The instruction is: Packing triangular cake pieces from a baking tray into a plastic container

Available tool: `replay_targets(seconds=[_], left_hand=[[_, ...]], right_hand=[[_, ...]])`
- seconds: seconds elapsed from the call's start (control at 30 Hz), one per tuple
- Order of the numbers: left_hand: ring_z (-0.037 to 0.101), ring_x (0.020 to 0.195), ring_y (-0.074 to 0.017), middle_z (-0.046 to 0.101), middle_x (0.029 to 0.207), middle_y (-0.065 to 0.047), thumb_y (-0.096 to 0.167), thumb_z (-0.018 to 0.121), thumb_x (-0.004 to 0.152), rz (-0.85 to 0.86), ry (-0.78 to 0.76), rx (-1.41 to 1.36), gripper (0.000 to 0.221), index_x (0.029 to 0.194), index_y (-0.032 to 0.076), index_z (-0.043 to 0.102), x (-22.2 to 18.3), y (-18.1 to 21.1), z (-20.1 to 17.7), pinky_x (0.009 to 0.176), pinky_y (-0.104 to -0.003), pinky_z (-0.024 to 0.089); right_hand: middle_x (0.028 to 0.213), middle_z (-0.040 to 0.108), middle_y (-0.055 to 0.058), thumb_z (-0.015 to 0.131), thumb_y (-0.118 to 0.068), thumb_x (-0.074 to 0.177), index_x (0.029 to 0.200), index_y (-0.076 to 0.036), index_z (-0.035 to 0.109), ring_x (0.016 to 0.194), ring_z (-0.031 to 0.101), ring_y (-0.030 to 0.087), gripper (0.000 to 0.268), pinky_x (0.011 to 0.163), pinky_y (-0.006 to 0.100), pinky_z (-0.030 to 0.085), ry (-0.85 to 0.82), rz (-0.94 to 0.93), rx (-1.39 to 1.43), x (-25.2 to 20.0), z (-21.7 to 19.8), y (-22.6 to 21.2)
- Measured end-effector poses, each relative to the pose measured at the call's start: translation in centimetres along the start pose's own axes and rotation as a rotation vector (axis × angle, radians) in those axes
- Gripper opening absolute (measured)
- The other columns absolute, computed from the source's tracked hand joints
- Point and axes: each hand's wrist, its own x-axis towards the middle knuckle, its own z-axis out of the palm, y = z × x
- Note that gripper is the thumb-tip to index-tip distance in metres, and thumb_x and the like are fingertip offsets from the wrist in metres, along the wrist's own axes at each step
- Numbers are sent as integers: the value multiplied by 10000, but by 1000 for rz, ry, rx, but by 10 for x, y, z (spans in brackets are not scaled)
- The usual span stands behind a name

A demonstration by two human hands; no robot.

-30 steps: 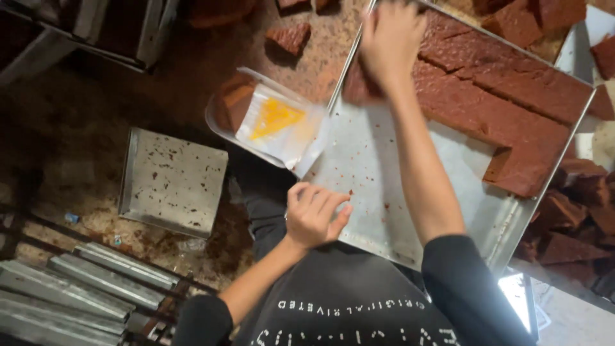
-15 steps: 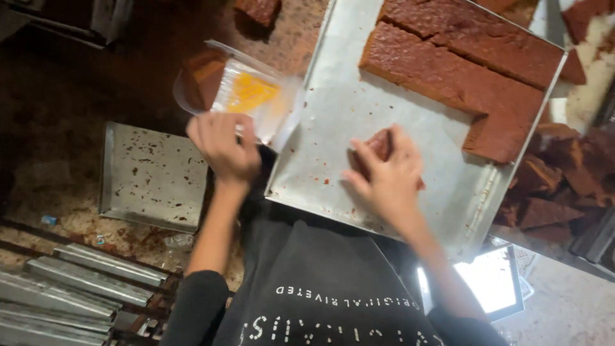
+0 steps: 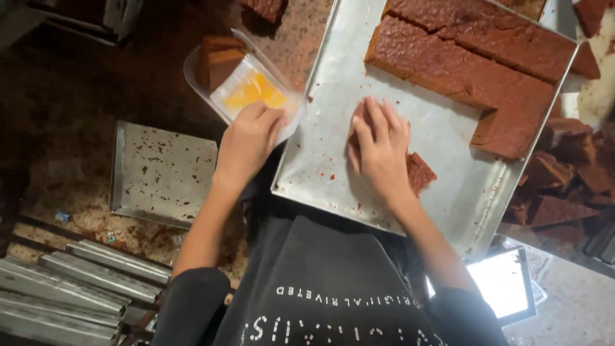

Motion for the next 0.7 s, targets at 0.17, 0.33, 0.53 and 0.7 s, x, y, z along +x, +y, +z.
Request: replay_targets(seconds=[0.17,0.33,0.53,0.7], left_hand=[[694,867,-268,629,883,-67,253,665,1027,20,25,35,154,1074,131,746,3,3,-8,712,-353,595],[562,549,-250,419,562,-43,420,854,960,106,368,9,599,646,134,431,11,-20,10,542,-289,482],[675,699,-251,558,606,-39,438,455,1027,-147,171,116,331,779,223,495,10,-28,29,718,-354,424],[646,862,-411,548,821,-154,63,597,827,-190,142,-210,204,928,125,430,15,-4,-3,774,-453,474]], right_hand=[[1287,628,39,639,-282,894,1378,-185,596,1056,584,244,496,881,392,373,-4,80,-47,-20,6,-1],[1385,527,290,579,-257,1044,1439,-86,405,1223,587,521,464,936,568,527,-21,738,1007,-11,-9,-8],[1138,639,183,576,-112,992,1325,-159,331,706,639,291,417,546,313,456,67,990,1650,-29,16,12],[1132,619,191,599,-79,905,1217,-147,449,814,643,321,354,631,305,504,56,1189,1828,-12,-3,15]])
